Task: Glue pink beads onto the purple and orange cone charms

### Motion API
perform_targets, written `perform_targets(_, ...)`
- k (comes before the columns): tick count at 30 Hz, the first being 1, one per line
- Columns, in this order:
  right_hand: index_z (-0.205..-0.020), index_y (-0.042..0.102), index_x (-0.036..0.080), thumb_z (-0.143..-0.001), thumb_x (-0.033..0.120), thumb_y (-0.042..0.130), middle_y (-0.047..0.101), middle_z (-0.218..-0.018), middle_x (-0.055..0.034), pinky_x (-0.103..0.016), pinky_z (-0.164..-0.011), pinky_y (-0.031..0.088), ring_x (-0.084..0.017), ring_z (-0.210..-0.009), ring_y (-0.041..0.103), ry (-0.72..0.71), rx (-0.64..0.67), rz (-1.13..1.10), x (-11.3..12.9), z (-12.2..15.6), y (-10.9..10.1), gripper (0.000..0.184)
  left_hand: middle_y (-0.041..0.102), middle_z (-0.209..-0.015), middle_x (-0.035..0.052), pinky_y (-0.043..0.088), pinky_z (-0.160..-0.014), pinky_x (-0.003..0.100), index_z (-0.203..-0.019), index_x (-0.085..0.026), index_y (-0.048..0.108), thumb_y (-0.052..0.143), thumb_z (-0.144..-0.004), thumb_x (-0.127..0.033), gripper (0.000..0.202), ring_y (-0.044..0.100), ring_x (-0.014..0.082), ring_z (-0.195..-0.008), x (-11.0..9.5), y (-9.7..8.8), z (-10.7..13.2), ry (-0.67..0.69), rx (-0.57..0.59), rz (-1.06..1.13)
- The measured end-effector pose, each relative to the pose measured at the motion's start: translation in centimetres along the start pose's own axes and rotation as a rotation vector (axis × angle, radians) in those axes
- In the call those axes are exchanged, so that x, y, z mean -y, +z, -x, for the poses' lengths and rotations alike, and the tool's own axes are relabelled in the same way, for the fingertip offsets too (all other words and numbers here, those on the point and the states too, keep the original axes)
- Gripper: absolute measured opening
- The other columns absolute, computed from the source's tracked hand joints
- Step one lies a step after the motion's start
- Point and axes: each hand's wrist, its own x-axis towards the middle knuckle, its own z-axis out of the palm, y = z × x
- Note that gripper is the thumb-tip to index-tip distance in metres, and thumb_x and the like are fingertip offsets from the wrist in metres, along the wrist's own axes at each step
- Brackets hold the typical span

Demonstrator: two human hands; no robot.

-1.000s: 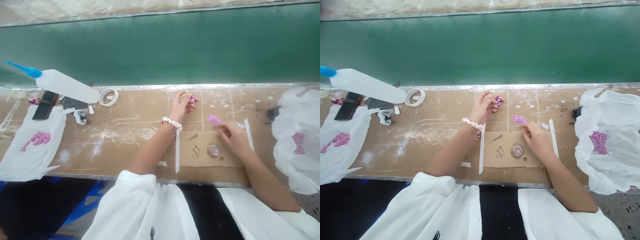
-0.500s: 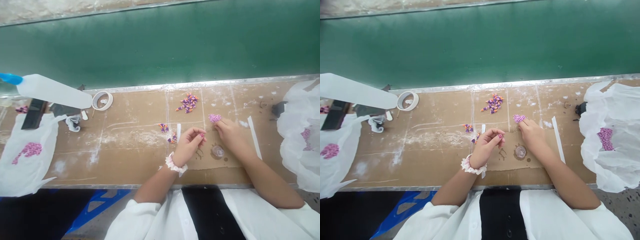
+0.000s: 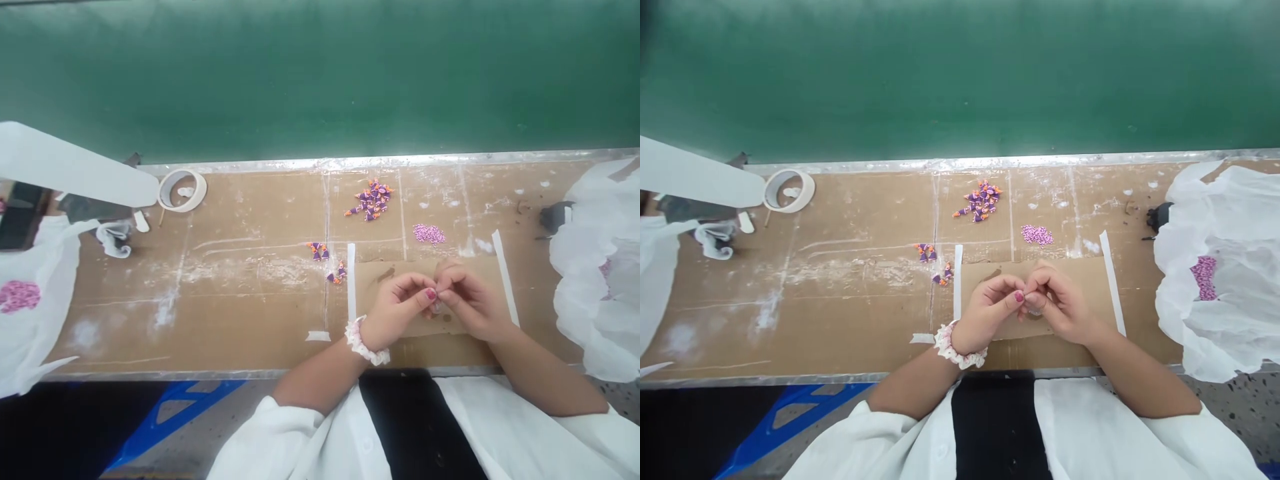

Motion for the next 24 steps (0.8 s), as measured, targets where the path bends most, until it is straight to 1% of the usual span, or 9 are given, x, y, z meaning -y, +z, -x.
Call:
perform_targets(4,-0.091,0.055,0.02,-0.089,0.01,0.052,0.052,-0.077,-0.0009,-0.026,-0.059,0.047,-0.013,-0.068,0.052,-0.097,-0.005,0.119,-0.1,0.4,0.2,0.011,0.058,-0.064,-0.0004,0.046,-0.059,0.022,-0.078,-0.012,0.062,0.071,-0.076,-0.036,0.025,0.053,0.007,-0.056,-0.1,-0.3,0.3,0.002,0.058,0.012)
perform_targets(7,-0.097,0.058,0.022,-0.085,0.005,0.055,0.056,-0.081,-0.0022,-0.026,-0.057,0.048,-0.013,-0.069,0.055,-0.139,-0.053,0.175,-0.2,0.6,0.3,0.02,0.056,-0.063,-0.0012,0.045,-0.06,0.022,-0.077,-0.013,0.059,0.068,-0.079,-0.034,0.023,0.052,0.0066,-0.056,-0.5,-0.4,0.7,0.034,0.06,-0.015)
perform_targets(9,-0.099,0.059,0.022,-0.083,0.003,0.058,0.058,-0.082,-0.0027,-0.026,-0.057,0.048,-0.014,-0.07,0.057,-0.131,-0.097,0.209,-0.1,0.7,0.5,0.026,0.055,-0.066,-0.0015,0.046,-0.062,0.022,-0.078,-0.015,0.056,0.064,-0.083,-0.034,0.021,0.052,0.0064,-0.058,-0.6,-0.3,1.0,0.101,0.044,-0.054)
perform_targets(11,-0.101,0.06,0.022,-0.081,0.001,0.06,0.06,-0.082,-0.0029,-0.026,-0.056,0.049,-0.014,-0.071,0.058,-0.119,-0.121,0.226,-0.1,0.8,0.8,0.029,0.056,-0.071,-0.0003,0.046,-0.066,0.022,-0.079,-0.016,0.054,0.059,-0.086,-0.033,0.019,0.053,0.0073,-0.063,-0.6,-0.2,1.2,0.19,0.015,-0.137)
perform_targets(15,-0.101,0.06,0.021,-0.079,-0.002,0.059,0.062,-0.08,-0.0027,-0.025,-0.054,0.048,-0.013,-0.067,0.058,-0.132,-0.105,0.22,0.0,0.8,1.0,0.032,0.059,-0.078,0.0023,0.046,-0.069,0.023,-0.081,-0.017,0.054,0.052,-0.09,-0.03,0.016,0.056,0.0098,-0.072,-0.5,-0.1,1.3,0.369,-0.06,-0.43)
perform_targets(17,-0.099,0.06,0.021,-0.078,-0.002,0.06,0.062,-0.079,-0.0027,-0.026,-0.054,0.048,-0.014,-0.066,0.059,-0.136,-0.105,0.228,-0.1,0.8,0.9,0.031,0.06,-0.078,0.0025,0.046,-0.069,0.024,-0.081,-0.018,0.055,0.051,-0.09,-0.028,0.014,0.056,0.0106,-0.072,-0.5,-0.2,1.3,0.443,-0.08,-0.572)
perform_targets(19,-0.097,0.06,0.021,-0.078,-0.001,0.06,0.061,-0.077,-0.0024,-0.027,-0.055,0.048,-0.014,-0.066,0.059,-0.121,-0.093,0.237,-0.2,0.9,0.7,0.029,0.061,-0.077,0.0023,0.046,-0.069,0.025,-0.081,-0.018,0.055,0.051,-0.09,-0.027,0.013,0.056,0.0112,-0.072,-0.4,-0.3,1.1,0.519,-0.09,-0.668)
perform_targets(22,-0.091,0.057,0.022,-0.08,0.002,0.058,0.058,-0.072,-0.0009,-0.027,-0.054,0.046,-0.014,-0.063,0.056,-0.085,-0.049,0.236,-0.2,0.7,0.5,0.023,0.061,-0.076,0.0016,0.046,-0.067,0.024,-0.081,-0.017,0.055,0.052,-0.09,-0.024,0.011,0.056,0.0108,-0.071,-0.3,-0.5,0.9,0.639,-0.083,-0.745)
perform_targets(24,-0.086,0.054,0.022,-0.082,0.004,0.056,0.054,-0.068,0.0006,-0.025,-0.051,0.043,-0.012,-0.059,0.053,-0.064,-0.021,0.246,0.1,0.4,0.4,0.019,0.061,-0.076,0.0012,0.047,-0.067,0.023,-0.082,-0.017,0.054,0.052,-0.09,-0.021,0.009,0.056,0.0102,-0.071,-0.3,-0.6,0.8,0.689,-0.07,-0.785)
